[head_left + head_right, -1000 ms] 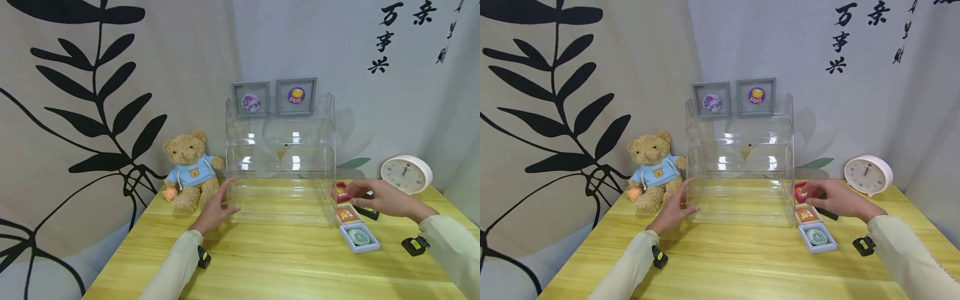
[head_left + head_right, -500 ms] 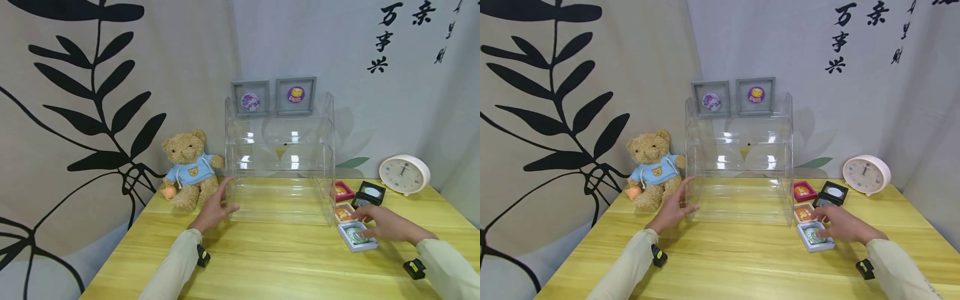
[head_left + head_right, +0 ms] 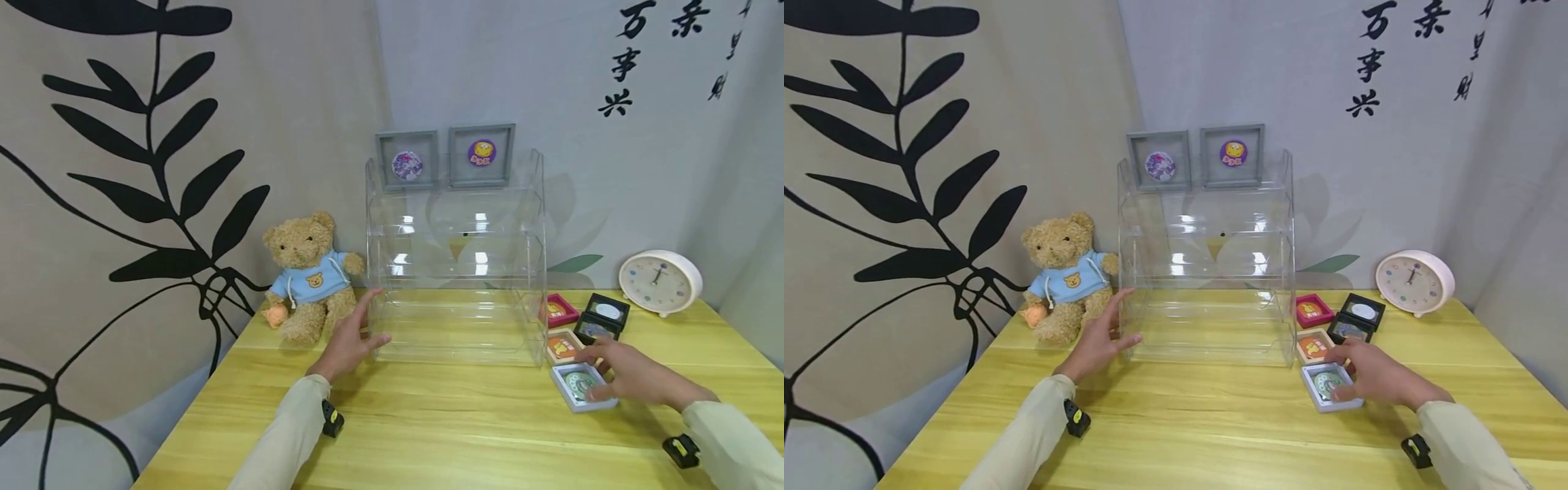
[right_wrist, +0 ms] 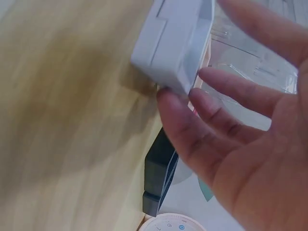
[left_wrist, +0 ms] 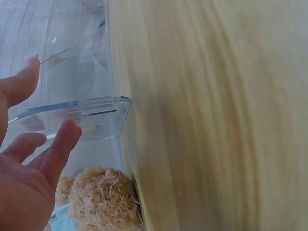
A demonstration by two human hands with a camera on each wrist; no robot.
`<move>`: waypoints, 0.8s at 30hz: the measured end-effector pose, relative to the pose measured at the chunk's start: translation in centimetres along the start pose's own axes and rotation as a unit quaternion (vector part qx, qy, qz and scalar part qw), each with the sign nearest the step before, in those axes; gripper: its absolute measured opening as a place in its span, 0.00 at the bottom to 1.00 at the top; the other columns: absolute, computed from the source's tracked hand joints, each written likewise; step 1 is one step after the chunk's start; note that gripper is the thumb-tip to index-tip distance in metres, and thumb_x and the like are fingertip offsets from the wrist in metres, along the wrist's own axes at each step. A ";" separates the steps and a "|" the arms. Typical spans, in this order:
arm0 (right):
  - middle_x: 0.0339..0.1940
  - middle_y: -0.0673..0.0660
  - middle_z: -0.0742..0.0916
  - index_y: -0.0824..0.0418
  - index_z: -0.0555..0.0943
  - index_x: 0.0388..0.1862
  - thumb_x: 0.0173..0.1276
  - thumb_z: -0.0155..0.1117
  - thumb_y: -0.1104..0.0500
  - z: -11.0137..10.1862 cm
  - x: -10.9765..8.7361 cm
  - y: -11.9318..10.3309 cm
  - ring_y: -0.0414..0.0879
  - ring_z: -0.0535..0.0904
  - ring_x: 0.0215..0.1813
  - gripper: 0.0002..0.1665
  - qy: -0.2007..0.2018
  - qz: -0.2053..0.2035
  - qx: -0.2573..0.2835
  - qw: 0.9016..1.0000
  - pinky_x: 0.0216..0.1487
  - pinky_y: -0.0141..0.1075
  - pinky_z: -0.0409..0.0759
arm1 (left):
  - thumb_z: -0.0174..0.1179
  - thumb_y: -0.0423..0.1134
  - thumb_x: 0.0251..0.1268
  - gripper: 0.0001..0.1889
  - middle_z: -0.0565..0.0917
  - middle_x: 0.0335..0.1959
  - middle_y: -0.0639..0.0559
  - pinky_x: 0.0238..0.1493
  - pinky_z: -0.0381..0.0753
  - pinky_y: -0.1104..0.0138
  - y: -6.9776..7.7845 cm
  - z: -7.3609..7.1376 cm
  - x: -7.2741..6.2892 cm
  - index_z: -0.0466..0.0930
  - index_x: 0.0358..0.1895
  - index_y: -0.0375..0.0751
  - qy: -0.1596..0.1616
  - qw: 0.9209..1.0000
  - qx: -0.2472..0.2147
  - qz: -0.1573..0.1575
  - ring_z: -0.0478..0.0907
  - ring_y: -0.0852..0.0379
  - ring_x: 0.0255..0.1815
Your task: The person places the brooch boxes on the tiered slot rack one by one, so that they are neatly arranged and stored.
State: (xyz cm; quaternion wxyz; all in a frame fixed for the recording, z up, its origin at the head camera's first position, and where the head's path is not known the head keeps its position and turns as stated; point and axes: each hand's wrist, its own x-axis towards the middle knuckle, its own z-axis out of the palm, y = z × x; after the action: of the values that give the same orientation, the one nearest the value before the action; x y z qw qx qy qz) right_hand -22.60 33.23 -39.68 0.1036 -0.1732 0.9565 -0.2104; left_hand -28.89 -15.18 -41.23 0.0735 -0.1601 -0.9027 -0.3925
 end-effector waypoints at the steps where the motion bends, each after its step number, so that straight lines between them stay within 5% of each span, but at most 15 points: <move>1: 0.51 0.65 0.81 0.65 0.82 0.56 0.49 0.83 0.52 0.1 0.0 0.0 0.45 0.81 0.43 0.37 -0.003 0.004 0.006 1.000 0.43 0.42 0.85 | 0.73 0.42 0.58 0.50 0.69 0.74 0.36 0.59 0.83 0.41 0.0 0.0 0.0 0.50 0.74 0.86 0.001 1.000 0.000 0.001 0.81 0.35 0.62; 8: 0.46 0.58 0.77 0.69 0.80 0.60 0.41 0.87 0.57 0.9 -0.4 0.1 0.47 0.73 0.41 0.45 -0.040 0.016 0.072 0.996 0.37 0.26 0.73 | 0.74 0.43 0.56 0.50 0.71 0.73 0.36 0.61 0.80 0.37 0.0 0.1 -0.2 0.52 0.75 0.80 -0.001 1.000 0.007 -0.002 0.81 0.35 0.61; 18: 0.49 0.58 0.80 0.67 0.76 0.60 0.36 0.87 0.58 0.9 -0.7 0.3 0.46 0.75 0.45 0.48 -0.042 -0.011 0.046 0.998 0.42 0.27 0.76 | 0.74 0.44 0.57 0.51 0.70 0.75 0.39 0.62 0.78 0.35 0.4 0.1 0.0 0.48 0.73 0.89 -0.004 1.000 0.002 -0.013 0.79 0.34 0.64; 24: 0.52 0.61 0.80 0.67 0.68 0.68 0.41 0.86 0.60 0.7 -0.7 -0.1 0.46 0.77 0.41 0.54 -0.069 -0.010 0.125 0.990 0.39 0.28 0.77 | 0.74 0.43 0.56 0.51 0.71 0.73 0.37 0.62 0.78 0.35 0.5 0.0 0.0 0.50 0.73 0.88 0.003 1.000 0.001 -0.019 0.79 0.35 0.63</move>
State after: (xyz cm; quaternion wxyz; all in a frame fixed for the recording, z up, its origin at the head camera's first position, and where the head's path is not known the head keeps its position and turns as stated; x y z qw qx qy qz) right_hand -21.71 33.13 -40.12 0.1884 -0.1826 0.9114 -0.3171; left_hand -28.68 -14.90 -40.88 0.0686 -0.1417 -0.9059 -0.3931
